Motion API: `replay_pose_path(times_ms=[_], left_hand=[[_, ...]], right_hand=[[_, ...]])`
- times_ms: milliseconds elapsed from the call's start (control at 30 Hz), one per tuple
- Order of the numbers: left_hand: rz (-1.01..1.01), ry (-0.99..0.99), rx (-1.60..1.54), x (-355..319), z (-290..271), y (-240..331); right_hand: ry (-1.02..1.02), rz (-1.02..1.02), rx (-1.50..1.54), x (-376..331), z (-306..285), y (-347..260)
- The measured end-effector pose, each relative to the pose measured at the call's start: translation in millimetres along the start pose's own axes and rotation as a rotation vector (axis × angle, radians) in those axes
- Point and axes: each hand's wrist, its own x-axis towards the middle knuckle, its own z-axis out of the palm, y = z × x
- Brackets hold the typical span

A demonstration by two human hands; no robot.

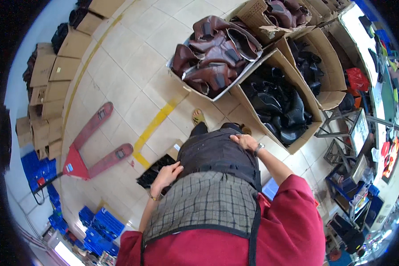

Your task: The person applies white adhesive to the edges of black boot uppers using a toothbrush. They handle the boots one at a time, dipping the brush into a red bowl of glue and spreading it along the seams. The person then places the treated boots into a blue basket and later moves them to cardboard boxes.

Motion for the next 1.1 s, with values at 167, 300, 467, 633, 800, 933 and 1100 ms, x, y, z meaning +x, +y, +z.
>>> replay_pose_path(times_ms=[167, 300, 467, 633, 800, 933, 1100], left_hand=[[0.157, 0.269, -0.125, 27.7, -43.3, -28.6], [0.141, 0.298, -0.287, 40.3, -85.3, -42.6], [0.174, 0.439, -0.382, 51.0, -134.3, -98.9], [0.329, 0.393, -0.473, 130.6, -195.2, -131.3], [0.344, 0.263, -0.34, 211.4, -304.0, -38.2], [0.448, 0.072, -0.196, 230.3, -362.2, 30.4], [0.391, 0.113, -0.341, 268.6, -427.4, -2.4]], right_hand=[[0.142, 0.025, 0.111, 50.6, 9.2, -84.0], [0.354, -0.004, 0.181, 80.4, 14.7, -118.2], [0.518, 0.146, 0.309, 106.3, 18.3, -143.1], [0.754, 0.033, 0.181, 139.0, 8.2, -105.7], [0.764, 0.276, 0.257, 162.5, -3.3, -96.8], [0.773, 0.525, 0.338, 184.2, 2.6, -137.1], [0.746, 0.511, 0.243, 223.4, -20.8, -168.2]])
